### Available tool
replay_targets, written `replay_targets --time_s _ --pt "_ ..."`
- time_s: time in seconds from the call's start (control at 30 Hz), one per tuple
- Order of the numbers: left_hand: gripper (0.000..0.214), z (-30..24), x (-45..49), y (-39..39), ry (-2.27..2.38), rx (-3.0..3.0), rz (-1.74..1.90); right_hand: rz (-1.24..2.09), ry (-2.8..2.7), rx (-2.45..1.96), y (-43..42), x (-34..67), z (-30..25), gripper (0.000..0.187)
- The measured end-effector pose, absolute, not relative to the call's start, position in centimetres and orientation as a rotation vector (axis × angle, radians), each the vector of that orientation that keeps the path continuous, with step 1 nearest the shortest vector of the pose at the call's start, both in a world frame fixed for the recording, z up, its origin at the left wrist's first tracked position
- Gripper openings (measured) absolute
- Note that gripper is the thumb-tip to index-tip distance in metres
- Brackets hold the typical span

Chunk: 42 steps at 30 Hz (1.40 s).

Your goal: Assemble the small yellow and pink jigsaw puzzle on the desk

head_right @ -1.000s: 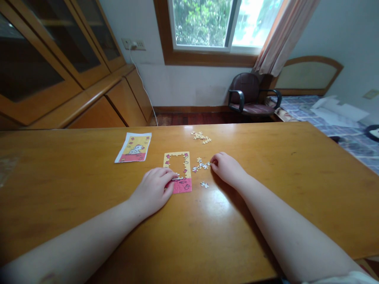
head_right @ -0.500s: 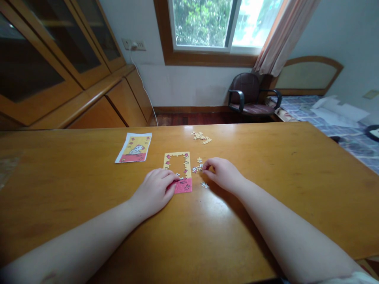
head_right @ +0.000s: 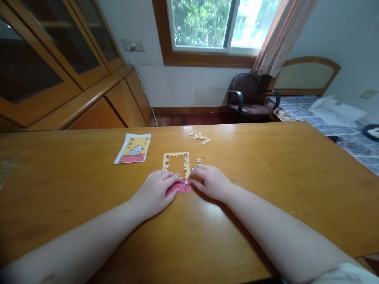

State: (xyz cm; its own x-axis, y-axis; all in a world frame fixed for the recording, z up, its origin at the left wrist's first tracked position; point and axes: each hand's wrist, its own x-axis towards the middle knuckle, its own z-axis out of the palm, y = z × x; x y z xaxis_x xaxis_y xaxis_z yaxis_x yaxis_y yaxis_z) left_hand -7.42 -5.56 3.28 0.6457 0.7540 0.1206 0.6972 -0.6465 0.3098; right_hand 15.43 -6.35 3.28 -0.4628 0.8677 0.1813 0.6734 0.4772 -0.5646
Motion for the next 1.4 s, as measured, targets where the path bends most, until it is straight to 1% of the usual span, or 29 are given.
replay_targets --time_s 0.13,0.3,0.5,0.7,1.0,1.27,1.4 --pt "0.023 3.4 -7.4 -5.6 1.202 2.619 0.342 0.48 -2.37 -1.075 -5.8 16.5 3.3 0.019" --pt "0.029 3.5 -7.5 -5.8 1.253 2.607 0.336 0.475 -2.46 -0.922 -5.9 16.6 3.2 0.021" --pt "0.032 3.5 -7.4 -5.8 1.276 2.59 0.325 0.413 -2.569 -1.021 -6.2 16.3 3.5 0.028" --pt "0.035 3.7 -7.3 -5.8 1.29 2.583 0.313 0.41 -2.651 -1.042 -6.3 16.1 3.9 0.043" --pt "0.037 3.6 -7.3 -5.8 1.286 2.604 0.326 0.412 -2.719 -1.114 -6.5 15.5 4.1 0.058" --pt "0.032 3.6 -7.4 -5.8 1.251 2.638 0.321 0.389 -2.691 -1.131 -6.6 15.4 3.8 0.058" --pt "0.033 3.4 -7.5 -5.8 1.256 2.625 0.326 0.341 -2.578 -1.191 -6.3 15.7 3.6 0.041"
